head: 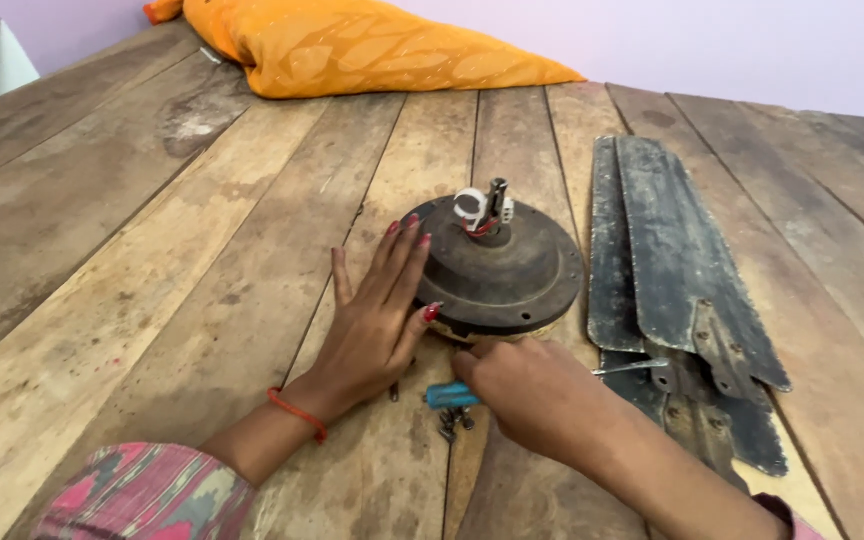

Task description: The person attaches ceiling fan blades to the motor housing using a screwdriver and screws. They align each blade, insert screws, and tighten them to secure the blades in place.

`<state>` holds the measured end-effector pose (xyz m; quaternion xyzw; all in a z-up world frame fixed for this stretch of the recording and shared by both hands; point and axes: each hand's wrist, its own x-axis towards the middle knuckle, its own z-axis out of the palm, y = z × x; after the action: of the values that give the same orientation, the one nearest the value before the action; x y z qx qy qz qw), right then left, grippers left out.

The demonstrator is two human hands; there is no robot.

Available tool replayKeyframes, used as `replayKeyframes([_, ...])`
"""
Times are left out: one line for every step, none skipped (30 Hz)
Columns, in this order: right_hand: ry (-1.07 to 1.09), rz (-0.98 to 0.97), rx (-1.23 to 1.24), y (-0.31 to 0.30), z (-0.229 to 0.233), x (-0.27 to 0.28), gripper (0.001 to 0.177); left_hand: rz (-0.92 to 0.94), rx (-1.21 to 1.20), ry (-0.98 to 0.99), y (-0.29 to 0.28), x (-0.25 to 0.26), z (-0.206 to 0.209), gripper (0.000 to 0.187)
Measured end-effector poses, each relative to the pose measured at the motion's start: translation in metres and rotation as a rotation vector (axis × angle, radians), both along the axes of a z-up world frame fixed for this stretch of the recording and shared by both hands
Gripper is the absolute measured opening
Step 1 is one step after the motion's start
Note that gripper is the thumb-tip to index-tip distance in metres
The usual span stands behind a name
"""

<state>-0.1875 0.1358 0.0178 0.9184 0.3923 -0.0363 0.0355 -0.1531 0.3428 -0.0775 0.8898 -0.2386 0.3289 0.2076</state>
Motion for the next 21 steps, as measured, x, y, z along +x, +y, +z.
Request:
replayKeyframes([0.013,-0.009,-0.029,0.0,-0.004,0.003,0.023,0.013,0.021,-0.007,0.0,0.0,0.0,0.069])
replayKeyframes([0.03,-0.024,-0.06,0.0,-0.008,0.003,0.024,0.02,0.04,-0.008,-0.001,-0.001,-0.002,0.069])
replayKeyframes([0.04,-0.017,-0.003,-0.002,-0.01,0.002,0.026,0.034,0.05,-0.002,-0.001,-0.004,-0.004,0.069])
replayKeyframes([0.038,-0.012,0.055,-0.006,-0.007,0.003,0.028,0.045,0.061,-0.006,-0.001,-0.003,-0.003,0.07])
replayKeyframes([0.036,-0.008,0.113,-0.009,-0.003,0.004,0.03,0.055,0.073,-0.01,-0.001,-0.003,-0.002,0.07])
replayKeyframes([0.056,-0.042,0.084,-0.009,0.002,0.005,0.031,0.05,0.091,-0.026,-0.002,-0.002,0.0,0.07])
replayKeyframes([0.076,-0.077,0.054,-0.009,0.008,0.006,0.032,0.045,0.11,-0.041,-0.002,-0.001,0.001,0.07])
replayKeyframes([0.102,-0.108,0.022,-0.009,0.013,0.006,0.033,0.043,0.125,-0.05,-0.002,-0.003,0.001,0.07])
replayKeyframes([0.096,-0.179,0.009,-0.011,0.019,0.006,0.037,0.02,0.121,-0.051,-0.002,-0.003,0.0,0.072])
replayKeyframes([0.091,-0.25,-0.004,-0.017,0.026,0.005,0.041,-0.002,0.115,-0.052,-0.002,-0.004,0.0,0.074])
replayKeyframes([0.086,-0.321,-0.018,-0.023,0.032,0.005,0.046,-0.024,0.11,-0.054,-0.002,-0.004,-0.001,0.076])
replayKeyframes([0.08,-0.346,0.14,-0.032,0.039,0.003,0.039,-0.033,0.099,-0.054,-0.001,-0.005,-0.001,0.076])
replayKeyframes([0.074,-0.371,0.299,-0.042,0.046,0.001,0.033,-0.042,0.088,-0.054,-0.001,-0.007,-0.001,0.077])
replayKeyframes([0.032,-0.379,0.387,-0.051,0.053,0.002,0.029,-0.049,0.078,-0.058,-0.001,-0.008,0.001,0.078])
replayKeyframes([-0.011,-0.386,0.474,-0.061,0.059,0.002,0.027,-0.043,0.082,-0.071,-0.001,-0.009,0.003,0.078])
replayKeyframes([-0.162,-0.183,0.613,-0.072,0.065,0.0,0.02,-0.033,0.085,-0.082,-0.002,-0.011,0.004,0.078])
replayKeyframes([-0.311,0.026,0.745,-0.082,0.07,0.0,0.015,-0.023,0.087,-0.094,-0.003,-0.012,0.006,0.078])
replayKeyframes([-0.35,0.025,0.765,-0.092,0.073,-0.001,0.017,-0.023,0.113,-0.101,-0.003,-0.015,0.007,0.078])
replayKeyframes([-0.388,0.025,0.785,-0.101,0.077,-0.001,0.018,-0.024,0.138,-0.107,-0.003,-0.018,0.009,0.078])
replayKeyframes([-0.427,0.024,0.806,-0.11,0.079,0.0,0.021,-0.024,0.164,-0.112,-0.002,-0.02,0.01,0.078])
replayKeyframes([-0.402,-0.007,0.815,-0.116,0.079,0.003,0.023,-0.043,0.202,-0.157,0.0,-0.021,0.012,0.075])
